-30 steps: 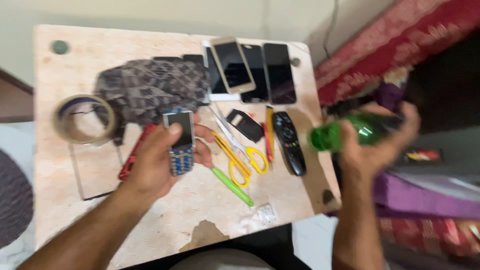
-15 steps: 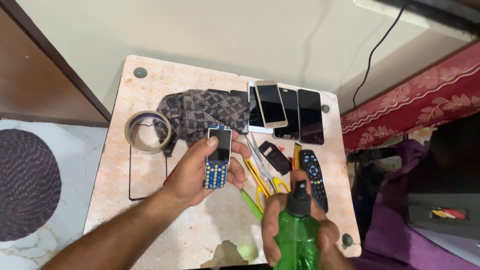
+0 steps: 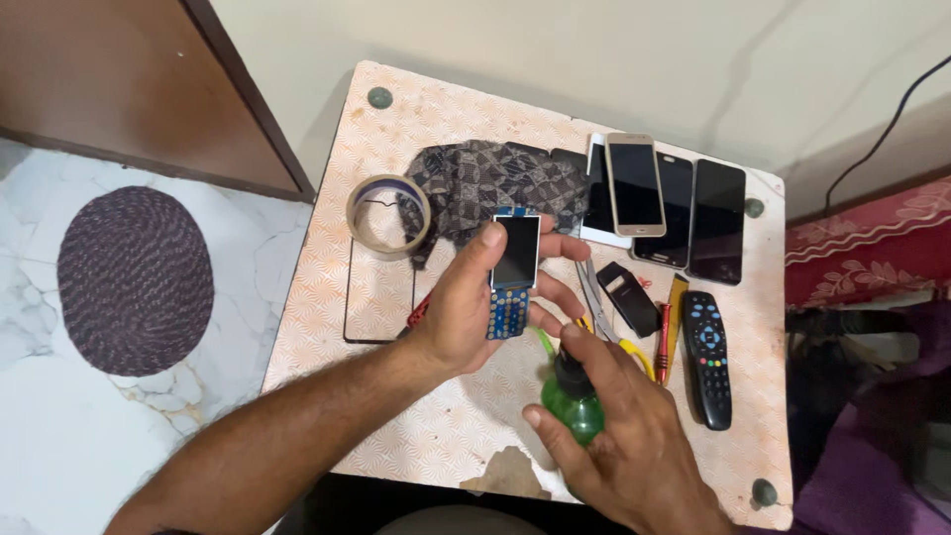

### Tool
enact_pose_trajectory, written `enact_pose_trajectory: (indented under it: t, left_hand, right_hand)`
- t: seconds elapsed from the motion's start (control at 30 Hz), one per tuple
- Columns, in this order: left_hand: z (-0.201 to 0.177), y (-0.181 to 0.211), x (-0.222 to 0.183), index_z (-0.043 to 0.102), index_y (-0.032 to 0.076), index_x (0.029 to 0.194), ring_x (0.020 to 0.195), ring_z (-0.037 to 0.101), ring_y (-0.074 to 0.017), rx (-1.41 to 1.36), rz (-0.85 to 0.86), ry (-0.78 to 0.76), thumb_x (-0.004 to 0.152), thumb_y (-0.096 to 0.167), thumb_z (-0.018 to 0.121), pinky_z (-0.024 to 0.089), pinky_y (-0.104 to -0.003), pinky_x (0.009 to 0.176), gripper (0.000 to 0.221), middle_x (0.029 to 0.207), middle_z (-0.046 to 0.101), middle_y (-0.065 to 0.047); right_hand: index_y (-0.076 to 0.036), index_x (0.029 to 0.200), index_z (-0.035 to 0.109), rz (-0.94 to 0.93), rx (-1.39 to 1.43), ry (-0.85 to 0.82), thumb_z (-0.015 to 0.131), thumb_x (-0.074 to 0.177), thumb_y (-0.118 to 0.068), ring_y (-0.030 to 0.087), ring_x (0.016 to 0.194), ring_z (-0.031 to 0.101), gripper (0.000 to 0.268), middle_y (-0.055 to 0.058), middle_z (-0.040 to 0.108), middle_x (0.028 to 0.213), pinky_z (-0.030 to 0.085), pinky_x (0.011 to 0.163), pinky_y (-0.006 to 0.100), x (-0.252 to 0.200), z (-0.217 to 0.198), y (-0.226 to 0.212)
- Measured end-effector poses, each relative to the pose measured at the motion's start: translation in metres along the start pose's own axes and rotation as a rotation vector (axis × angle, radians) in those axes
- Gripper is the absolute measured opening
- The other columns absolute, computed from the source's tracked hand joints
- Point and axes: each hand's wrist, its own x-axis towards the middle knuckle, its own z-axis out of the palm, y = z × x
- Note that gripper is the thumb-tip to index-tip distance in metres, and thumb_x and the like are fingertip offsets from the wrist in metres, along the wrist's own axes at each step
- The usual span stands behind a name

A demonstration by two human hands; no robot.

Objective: The person cleans the internal components of a disassembled blue phone with a toothbrush and liquid from a spray bottle. They then pick up a white keypad component and use a small red tool to apply pressure to the board.

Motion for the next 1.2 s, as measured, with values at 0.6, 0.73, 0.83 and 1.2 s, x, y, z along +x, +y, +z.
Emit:
enact_pose_trajectory:
  t: [0.6,0.73,0.83,1.2]
  left_hand:
    - [-0.008,-0.001,-0.002,0.042,0.008,0.149,0.109,0.068,-0.0332,-0.148,-0.017,-0.155,0.109,0.062,0.034,0.061,-0.048,0.090,0.068,0.151,0.049,-0.030]
    - [-0.009,-0.001,-0.002,0.042,0.008,0.149,0.110,0.068,-0.0331,-0.137,-0.020,-0.153,0.109,0.062,0.034,0.061,-0.049,0.091,0.068,0.152,0.049,-0.030]
    - [-0.010,-0.002,-0.002,0.042,0.008,0.149,0.110,0.068,-0.0330,-0.135,-0.022,-0.151,0.109,0.062,0.034,0.061,-0.049,0.092,0.068,0.152,0.049,-0.030]
    - [-0.010,-0.001,-0.002,0.042,0.008,0.151,0.111,0.068,-0.0330,-0.133,-0.042,-0.154,0.109,0.064,0.033,0.060,-0.045,0.086,0.070,0.153,0.050,-0.029]
  right_hand:
    - [0.004,0.134,0.045,0.074,0.001,-0.009,0.080,0.081,-0.015,0.032,0.094,0.078,0.066,0.025,0.072,0.114,0.064,0.074,0.040,0.010,0.006,-0.010]
    - [0.004,0.133,0.045,0.097,0.022,-0.005,0.079,0.081,-0.016,0.032,0.093,0.079,0.065,0.024,0.073,0.113,0.064,0.074,0.040,0.009,0.008,-0.008]
    - [0.004,0.132,0.047,0.140,0.013,-0.008,0.080,0.080,-0.017,0.032,0.092,0.079,0.065,0.024,0.074,0.107,0.065,0.074,0.040,0.008,0.009,-0.006]
    - [0.005,0.133,0.047,0.171,-0.041,0.039,0.083,0.078,-0.018,0.030,0.087,0.078,0.070,0.022,0.073,0.098,0.065,0.070,0.039,0.000,0.013,0.004]
